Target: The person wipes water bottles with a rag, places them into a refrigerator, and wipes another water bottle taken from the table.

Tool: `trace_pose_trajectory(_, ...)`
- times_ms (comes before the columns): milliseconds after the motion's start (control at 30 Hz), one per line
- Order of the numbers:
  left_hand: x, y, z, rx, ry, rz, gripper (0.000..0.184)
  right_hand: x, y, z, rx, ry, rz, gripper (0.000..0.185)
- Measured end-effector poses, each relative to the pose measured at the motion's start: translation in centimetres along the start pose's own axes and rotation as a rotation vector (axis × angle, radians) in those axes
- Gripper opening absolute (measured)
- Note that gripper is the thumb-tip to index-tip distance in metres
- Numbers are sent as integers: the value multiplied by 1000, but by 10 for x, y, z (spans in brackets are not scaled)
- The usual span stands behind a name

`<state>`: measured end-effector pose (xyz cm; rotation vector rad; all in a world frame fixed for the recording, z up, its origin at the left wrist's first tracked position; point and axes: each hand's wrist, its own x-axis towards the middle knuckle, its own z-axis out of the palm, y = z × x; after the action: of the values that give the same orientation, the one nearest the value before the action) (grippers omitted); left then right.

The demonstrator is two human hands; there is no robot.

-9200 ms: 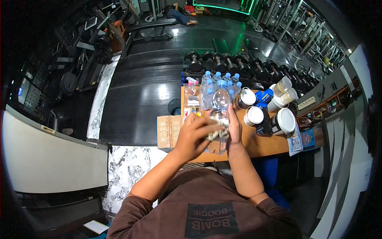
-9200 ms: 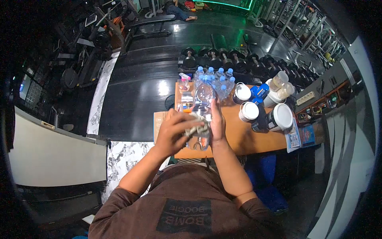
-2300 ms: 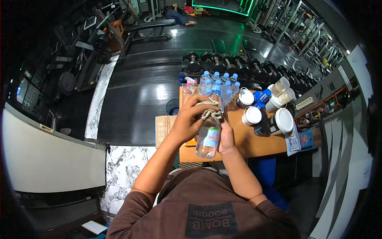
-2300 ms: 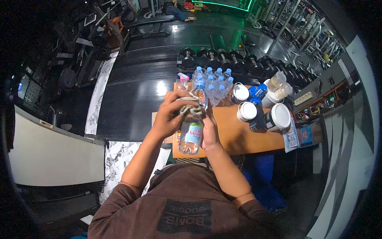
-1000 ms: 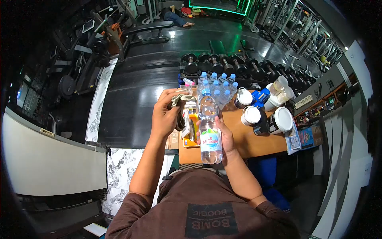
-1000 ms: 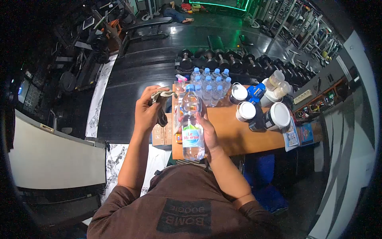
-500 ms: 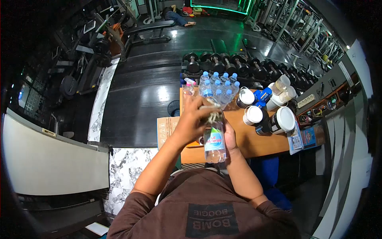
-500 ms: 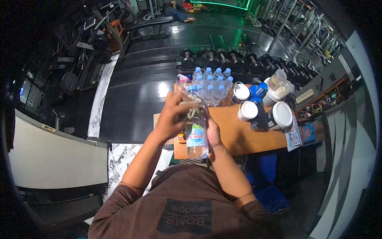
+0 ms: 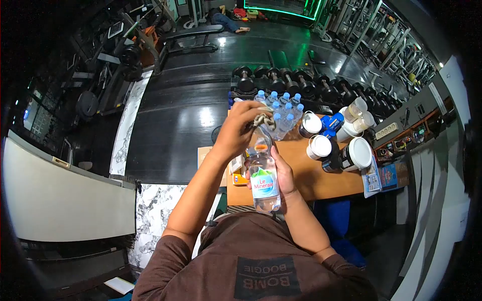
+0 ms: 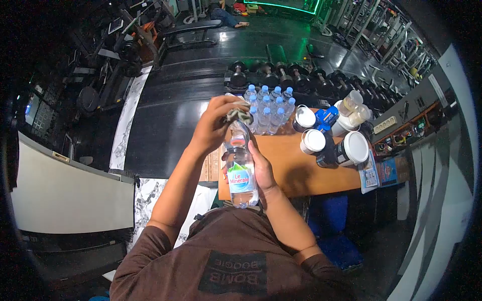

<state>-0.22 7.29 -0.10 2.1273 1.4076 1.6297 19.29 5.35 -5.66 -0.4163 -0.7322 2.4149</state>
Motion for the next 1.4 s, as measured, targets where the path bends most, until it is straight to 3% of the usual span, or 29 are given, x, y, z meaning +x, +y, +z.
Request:
trace_pose_trajectory(67, -6, -2, 6, -1, -66, 8, 41, 2, 0, -7, -17, 26, 31, 60)
trace_pose_trajectory(167, -22, 18, 11, -9, -47, 24, 46, 9, 7, -25, 99, 154, -89, 61)
trace_pose_trajectory(200, -30, 26, 12, -23, -57, -17, 44, 1, -1, -21, 51, 37, -70, 51)
trace_pose_trajectory(367, -41, 38, -2, -149, -229, -65, 44, 9, -8, -19, 182, 102, -135, 62)
trace_pose_trajectory(467, -25, 27, -10, -139, -107, -37, 48, 7, -10, -25, 124, -38, -23, 67)
trace_pose_trajectory(533, -10, 23, -15, -90, 14, -59, 50, 3, -10, -15, 107, -6, -35, 66)
trace_pose_trajectory(600, 0, 18, -16, -19, 16, -60, 49, 0, -9, -2, 47, 102, 15, 65)
trace_pose_trajectory(700, -4, 10, -2, -8, -86, 3, 45, 4, -3, 1, 20, 84, -74, 59)
trace_pose_trajectory(933, -32, 31, 5, 10, -27, -78, 53, 14, 13, -41, 16, 171, -199, 56)
trace_pose_trajectory(1067, -43, 44, 3, 12, -80, -99, 58, 16, 6, -40, 28, 76, -210, 50)
trace_pose_trajectory(1167, -42, 43, -11, -115, -334, -126, 59, 12, -9, -29, 19, 52, -211, 47)
trace_pose_trajectory(1267, -23, 40, -28, -152, -323, -123, 57, 13, -11, -28, 29, 73, -218, 47)
trace_pose_trajectory(1400, -5, 42, -19, -49, 15, -82, 59, 15, -10, -21, -10, 92, -235, 48)
